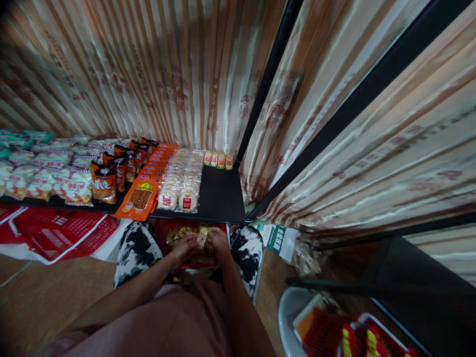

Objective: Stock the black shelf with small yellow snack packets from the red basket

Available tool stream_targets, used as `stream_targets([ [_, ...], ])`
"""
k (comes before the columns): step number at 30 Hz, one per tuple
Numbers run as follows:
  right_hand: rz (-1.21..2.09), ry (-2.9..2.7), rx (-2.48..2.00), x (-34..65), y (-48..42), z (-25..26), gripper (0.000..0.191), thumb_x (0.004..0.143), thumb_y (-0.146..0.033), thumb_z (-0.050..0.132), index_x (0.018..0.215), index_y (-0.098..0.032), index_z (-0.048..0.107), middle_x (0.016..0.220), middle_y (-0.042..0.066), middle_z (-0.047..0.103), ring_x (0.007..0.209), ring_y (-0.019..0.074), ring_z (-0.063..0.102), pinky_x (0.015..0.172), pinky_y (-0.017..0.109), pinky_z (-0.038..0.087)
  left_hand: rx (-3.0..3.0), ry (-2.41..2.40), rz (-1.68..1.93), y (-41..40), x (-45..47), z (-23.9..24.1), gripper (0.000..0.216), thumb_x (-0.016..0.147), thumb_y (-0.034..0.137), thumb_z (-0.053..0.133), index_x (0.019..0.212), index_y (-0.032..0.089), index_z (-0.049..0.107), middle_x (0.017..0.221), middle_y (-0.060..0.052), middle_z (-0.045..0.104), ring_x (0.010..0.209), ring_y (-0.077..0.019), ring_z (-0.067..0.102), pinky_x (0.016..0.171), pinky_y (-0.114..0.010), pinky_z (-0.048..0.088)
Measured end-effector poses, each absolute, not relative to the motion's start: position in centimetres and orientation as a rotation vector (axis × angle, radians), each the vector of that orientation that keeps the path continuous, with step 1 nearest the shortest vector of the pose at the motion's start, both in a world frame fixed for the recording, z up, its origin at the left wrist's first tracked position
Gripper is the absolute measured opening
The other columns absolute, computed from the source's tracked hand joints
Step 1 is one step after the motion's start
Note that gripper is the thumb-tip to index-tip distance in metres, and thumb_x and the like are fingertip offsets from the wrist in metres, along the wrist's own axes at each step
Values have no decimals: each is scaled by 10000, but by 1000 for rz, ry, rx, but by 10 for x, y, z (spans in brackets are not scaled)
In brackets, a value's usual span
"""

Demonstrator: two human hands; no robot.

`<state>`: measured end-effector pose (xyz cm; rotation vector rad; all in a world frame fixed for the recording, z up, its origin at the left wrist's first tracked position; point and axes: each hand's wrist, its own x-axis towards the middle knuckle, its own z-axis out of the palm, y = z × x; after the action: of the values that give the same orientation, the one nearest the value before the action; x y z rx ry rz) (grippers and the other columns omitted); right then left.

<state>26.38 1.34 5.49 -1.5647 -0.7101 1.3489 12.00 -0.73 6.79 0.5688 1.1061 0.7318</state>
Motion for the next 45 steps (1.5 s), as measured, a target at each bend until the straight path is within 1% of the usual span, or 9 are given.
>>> stream_targets([
  [13, 1268, -786, -1562, 278, 12, 72, 327, 532, -452, 657, 699, -186, 566, 619, 0, 592, 616, 157, 580, 600, 272, 471, 676, 1062, 783, 2, 119, 80, 387, 611, 136, 587, 996, 166, 612, 821, -26, 650, 622, -86, 561, 534, -169, 397],
  [15, 1148, -901, -1587, 280, 12, 75, 314, 597, -432, 609, 785, -182, 577, 725, 33, 627, 705, 179, 606, 670, 294, 490, 702, 1060, 796, 5, 119, 85, 367, 618, 146, 565, 980, 163, 625, 840, -33, 653, 638, -93, 565, 521, -168, 393],
  [19, 891, -1239, -1595, 285, 6, 83, 436, 728, -308, 485, 1136, -161, 531, 1072, 110, 602, 932, 189, 598, 839, 323, 481, 683, 1057, 816, 11, 120, 102, 312, 589, 153, 548, 886, 144, 642, 795, -28, 648, 637, -104, 555, 520, -180, 391],
  [22, 752, -1554, -1602, 288, -4, 89, 435, 746, -200, 445, 1166, -187, 559, 1170, 97, 567, 1064, 191, 543, 950, 326, 425, 689, 1069, 820, 14, 120, 113, 289, 564, 163, 540, 827, 127, 656, 696, -9, 625, 534, -83, 486, 467, -182, 337],
  [26, 604, -1626, -1663, 290, -12, 95, 493, 775, -217, 472, 1266, -200, 509, 1179, 109, 540, 965, 180, 584, 867, 305, 485, 721, 1058, 810, 17, 119, 121, 258, 556, 198, 531, 762, 114, 663, 578, 10, 581, 464, -72, 423, 439, -191, 290],
  [31, 524, -1736, -1456, 293, -7, 96, 373, 814, -252, 493, 1172, -239, 598, 1289, 94, 507, 1097, 198, 549, 905, 323, 481, 734, 1022, 776, 18, 121, 131, 248, 584, 236, 537, 770, 115, 649, 582, 4, 597, 469, -84, 472, 451, -195, 315],
  [35, 551, -1777, -1424, 295, -4, 97, 336, 824, -253, 493, 1133, -232, 624, 1167, 80, 615, 1102, 204, 558, 946, 350, 457, 726, 1019, 761, 22, 119, 135, 328, 600, 240, 538, 899, 128, 616, 657, 2, 635, 446, -79, 501, 435, -192, 320],
  [40, 603, -1748, -1465, 294, -5, 100, 330, 811, -283, 498, 1105, -229, 639, 1098, 75, 647, 998, 200, 610, 855, 315, 499, 772, 999, 717, 30, 116, 129, 431, 671, 327, 527, 1053, 135, 576, 592, 6, 626, 415, -74, 503, 415, -176, 287],
  [45, 700, -1712, -1526, 294, -4, 109, 371, 797, -324, 499, 1116, -191, 634, 1006, 88, 665, 713, 162, 631, 681, 283, 521, 759, 1034, 687, 39, 121, 125, 340, 757, 432, 485, 796, 115, 601, 527, -11, 605, 391, -76, 488, 399, -184, 265],
])
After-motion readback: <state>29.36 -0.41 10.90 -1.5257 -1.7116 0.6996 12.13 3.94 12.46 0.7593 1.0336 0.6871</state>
